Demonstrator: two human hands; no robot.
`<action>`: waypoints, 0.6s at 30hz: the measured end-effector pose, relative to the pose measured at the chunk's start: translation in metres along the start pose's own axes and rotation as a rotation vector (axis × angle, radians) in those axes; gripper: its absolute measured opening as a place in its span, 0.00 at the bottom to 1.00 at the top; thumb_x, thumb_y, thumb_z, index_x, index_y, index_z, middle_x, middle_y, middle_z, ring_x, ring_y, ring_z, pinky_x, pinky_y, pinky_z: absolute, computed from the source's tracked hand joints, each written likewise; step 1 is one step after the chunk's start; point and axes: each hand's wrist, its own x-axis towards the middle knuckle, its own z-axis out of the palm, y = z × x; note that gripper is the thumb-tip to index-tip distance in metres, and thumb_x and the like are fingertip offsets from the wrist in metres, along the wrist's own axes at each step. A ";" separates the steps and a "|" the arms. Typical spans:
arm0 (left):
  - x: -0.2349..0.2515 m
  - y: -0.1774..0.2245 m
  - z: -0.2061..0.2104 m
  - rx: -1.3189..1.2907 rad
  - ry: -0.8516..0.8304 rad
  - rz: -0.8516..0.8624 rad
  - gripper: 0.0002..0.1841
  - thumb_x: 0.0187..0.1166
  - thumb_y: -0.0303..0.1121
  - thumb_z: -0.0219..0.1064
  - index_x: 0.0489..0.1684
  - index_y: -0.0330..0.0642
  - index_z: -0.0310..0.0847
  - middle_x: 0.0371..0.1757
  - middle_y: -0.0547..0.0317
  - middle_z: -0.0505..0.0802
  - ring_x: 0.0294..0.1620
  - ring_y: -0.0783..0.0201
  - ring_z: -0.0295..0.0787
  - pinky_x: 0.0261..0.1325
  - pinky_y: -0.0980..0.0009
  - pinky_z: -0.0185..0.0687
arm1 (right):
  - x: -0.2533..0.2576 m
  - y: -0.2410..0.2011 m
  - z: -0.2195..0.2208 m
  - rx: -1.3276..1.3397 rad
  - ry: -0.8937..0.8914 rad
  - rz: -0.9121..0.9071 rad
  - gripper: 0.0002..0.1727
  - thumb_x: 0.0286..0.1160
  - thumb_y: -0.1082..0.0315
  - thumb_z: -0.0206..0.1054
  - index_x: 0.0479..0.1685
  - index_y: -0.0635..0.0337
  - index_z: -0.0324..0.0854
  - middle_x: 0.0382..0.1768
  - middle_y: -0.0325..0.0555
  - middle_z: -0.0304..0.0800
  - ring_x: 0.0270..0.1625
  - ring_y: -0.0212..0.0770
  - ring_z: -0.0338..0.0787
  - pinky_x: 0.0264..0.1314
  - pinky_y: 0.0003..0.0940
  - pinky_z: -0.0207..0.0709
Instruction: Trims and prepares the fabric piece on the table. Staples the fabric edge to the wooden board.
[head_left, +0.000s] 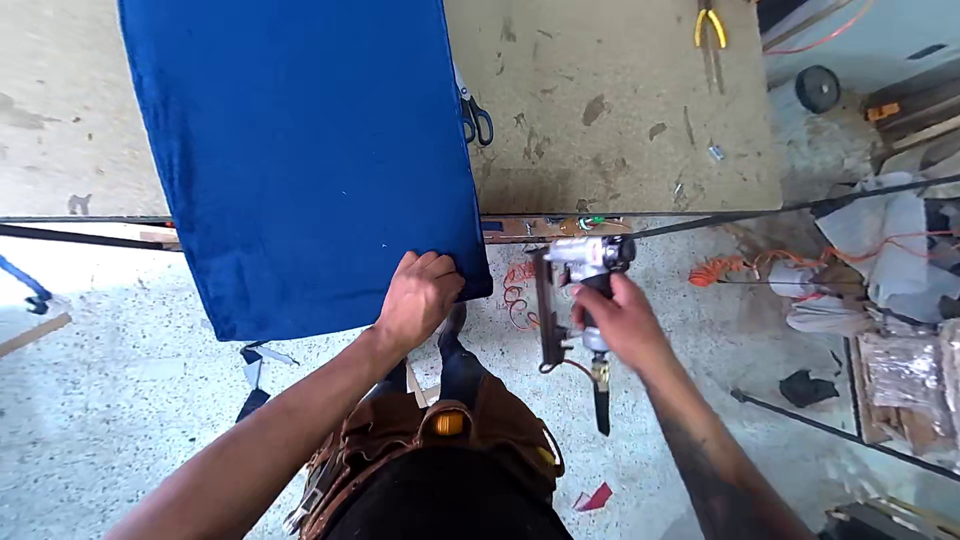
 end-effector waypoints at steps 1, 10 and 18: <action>0.003 0.000 0.000 0.015 0.002 0.031 0.11 0.84 0.35 0.62 0.37 0.50 0.93 0.41 0.62 0.91 0.47 0.59 0.85 0.51 0.57 0.75 | 0.020 -0.001 -0.012 -0.005 0.025 -0.027 0.19 0.85 0.56 0.64 0.63 0.60 0.76 0.29 0.49 0.89 0.27 0.47 0.91 0.32 0.48 0.89; -0.031 0.040 0.004 -0.011 0.076 -0.237 0.09 0.83 0.39 0.67 0.47 0.55 0.96 0.45 0.66 0.91 0.50 0.62 0.84 0.52 0.60 0.78 | 0.095 -0.013 -0.052 0.235 0.080 -0.122 0.18 0.86 0.62 0.61 0.68 0.59 0.73 0.53 0.50 0.93 0.26 0.46 0.91 0.28 0.42 0.90; -0.044 0.101 0.020 -1.118 0.366 -1.257 0.12 0.82 0.37 0.71 0.56 0.43 0.93 0.29 0.55 0.89 0.19 0.65 0.75 0.22 0.71 0.72 | 0.032 0.021 -0.025 0.201 -0.029 -0.015 0.17 0.83 0.61 0.66 0.66 0.56 0.77 0.34 0.55 0.91 0.24 0.54 0.90 0.27 0.49 0.89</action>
